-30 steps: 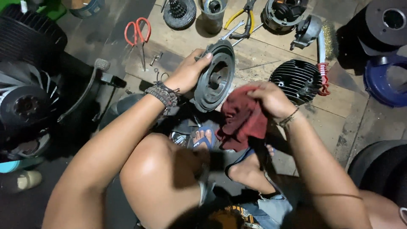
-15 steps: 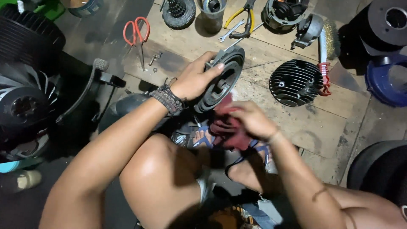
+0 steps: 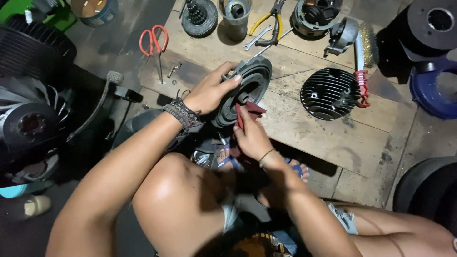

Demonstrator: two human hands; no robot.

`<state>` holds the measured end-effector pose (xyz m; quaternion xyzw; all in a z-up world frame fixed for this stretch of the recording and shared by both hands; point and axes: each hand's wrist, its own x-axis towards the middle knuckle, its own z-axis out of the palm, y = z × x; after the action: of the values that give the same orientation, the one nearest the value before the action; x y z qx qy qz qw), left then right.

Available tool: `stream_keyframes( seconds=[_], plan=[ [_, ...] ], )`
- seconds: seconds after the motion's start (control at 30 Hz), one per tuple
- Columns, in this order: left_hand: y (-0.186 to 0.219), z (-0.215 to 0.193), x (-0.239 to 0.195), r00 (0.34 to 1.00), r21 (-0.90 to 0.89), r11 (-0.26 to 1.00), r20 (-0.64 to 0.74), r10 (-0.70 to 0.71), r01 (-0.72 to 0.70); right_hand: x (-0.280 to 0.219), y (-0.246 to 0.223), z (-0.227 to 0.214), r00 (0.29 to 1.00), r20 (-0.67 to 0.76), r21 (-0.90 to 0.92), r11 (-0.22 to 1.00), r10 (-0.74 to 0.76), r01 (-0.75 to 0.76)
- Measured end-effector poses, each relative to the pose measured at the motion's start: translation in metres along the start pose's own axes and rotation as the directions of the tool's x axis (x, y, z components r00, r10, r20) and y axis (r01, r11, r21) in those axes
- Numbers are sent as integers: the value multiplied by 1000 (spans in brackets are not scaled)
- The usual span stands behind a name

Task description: Wiping and cleaning a motorcycle clutch bell with a cloth on a workbench.

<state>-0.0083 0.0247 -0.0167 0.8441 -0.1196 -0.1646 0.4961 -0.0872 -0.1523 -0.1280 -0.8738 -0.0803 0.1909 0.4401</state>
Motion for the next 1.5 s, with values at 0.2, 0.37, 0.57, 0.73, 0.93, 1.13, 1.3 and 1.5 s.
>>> stream_keyframes(
  seconds=[0.2, 0.37, 0.57, 0.73, 0.93, 1.13, 1.3, 1.5],
  plan=[
    [0, -1, -2, 999, 20, 999, -22, -26, 27, -5, -11, -66, 977, 185, -268, 951, -107, 155],
    [8, 4, -1, 1000, 54, 999, -14, 6, -5, 2, -13, -57, 962, 239, -112, 981, -129, 160],
    [-2, 1, -2, 997, 18, 1000, -70, 16, -15, -7, -44, -76, 949, 281, -60, 985, -140, 164],
    [-18, 2, -4, 996, 13, 1000, -88, 18, -17, -9, -32, -63, 959, 260, -57, 990, -110, 129],
    [-11, -5, -3, 994, -28, 1000, -110, -11, 8, 4, -35, -60, 952, 271, -55, 985, -142, 163],
    [-9, -5, -4, 995, 0, 1000, -101, 13, -13, -13, -19, -86, 979, 190, -364, 922, -69, 135],
    [-14, -4, -3, 998, 0, 1000, -69, 14, -14, -19, -8, -78, 1000, -10, 550, 835, 7, 0],
    [-7, 5, -6, 996, -13, 999, -82, 28, -30, -4, -4, -22, 984, 27, 396, 906, -174, 150]
  ],
)
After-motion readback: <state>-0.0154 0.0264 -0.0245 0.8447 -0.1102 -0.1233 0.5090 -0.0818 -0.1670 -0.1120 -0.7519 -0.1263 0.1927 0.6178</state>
